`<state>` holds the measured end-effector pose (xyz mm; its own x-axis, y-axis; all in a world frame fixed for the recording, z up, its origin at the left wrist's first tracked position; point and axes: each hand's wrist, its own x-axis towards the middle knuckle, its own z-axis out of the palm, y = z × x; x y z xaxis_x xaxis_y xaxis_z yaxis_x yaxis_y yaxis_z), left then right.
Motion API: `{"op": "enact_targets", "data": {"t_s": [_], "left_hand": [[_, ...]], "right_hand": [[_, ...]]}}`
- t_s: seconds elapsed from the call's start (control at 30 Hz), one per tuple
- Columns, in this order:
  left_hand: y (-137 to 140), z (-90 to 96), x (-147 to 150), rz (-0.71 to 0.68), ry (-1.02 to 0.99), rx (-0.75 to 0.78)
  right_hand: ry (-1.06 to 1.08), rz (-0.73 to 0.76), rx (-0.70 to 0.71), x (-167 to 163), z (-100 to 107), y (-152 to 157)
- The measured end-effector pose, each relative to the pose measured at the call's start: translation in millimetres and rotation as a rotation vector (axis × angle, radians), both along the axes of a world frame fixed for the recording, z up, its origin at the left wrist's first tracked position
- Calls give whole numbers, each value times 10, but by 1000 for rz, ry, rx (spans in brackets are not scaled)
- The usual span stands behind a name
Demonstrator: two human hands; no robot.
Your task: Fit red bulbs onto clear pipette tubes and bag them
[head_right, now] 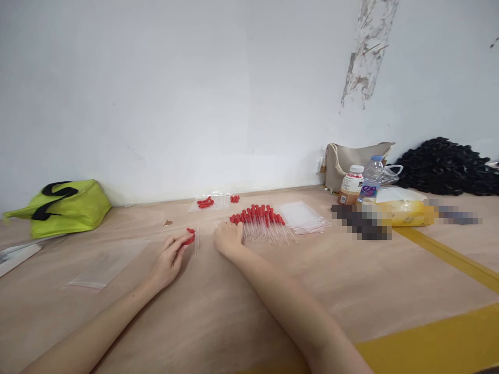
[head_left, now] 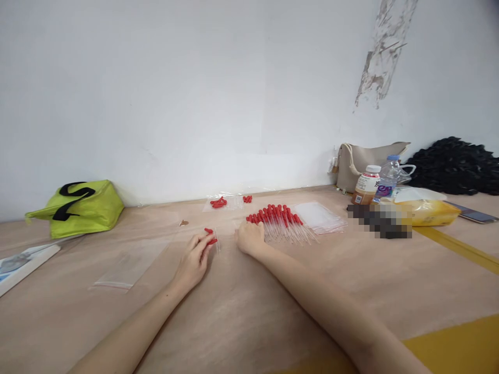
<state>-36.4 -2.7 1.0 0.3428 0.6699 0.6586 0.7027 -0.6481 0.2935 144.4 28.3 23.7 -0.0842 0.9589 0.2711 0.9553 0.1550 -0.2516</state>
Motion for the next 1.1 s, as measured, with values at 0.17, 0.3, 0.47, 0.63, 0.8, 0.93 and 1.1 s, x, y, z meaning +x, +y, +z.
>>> {"op": "enact_targets", "data": {"t_s": [0.17, 0.3, 0.47, 0.63, 0.8, 0.93, 1.1], "left_hand": [[-231, 67, 244, -102, -23, -214], [-348, 92, 387, -162, -30, -435], [-395, 48, 433, -230, -101, -554], [-415, 37, 447, -286, -135, -605], [-424, 62, 468, -296, -123, -562], [-419, 61, 472, -265, -105, -520], [-422, 57, 463, -237, -85, -487]], "right_hand": [[249, 256, 219, 543, -106, -346], [382, 445, 269, 911, -246, -591], [402, 505, 275, 944, -278, -755], [302, 559, 234, 805, -259, -835], [258, 545, 202, 774, -246, -875], [226, 541, 163, 774, -233, -887], [240, 603, 151, 787, -227, -866]]}}
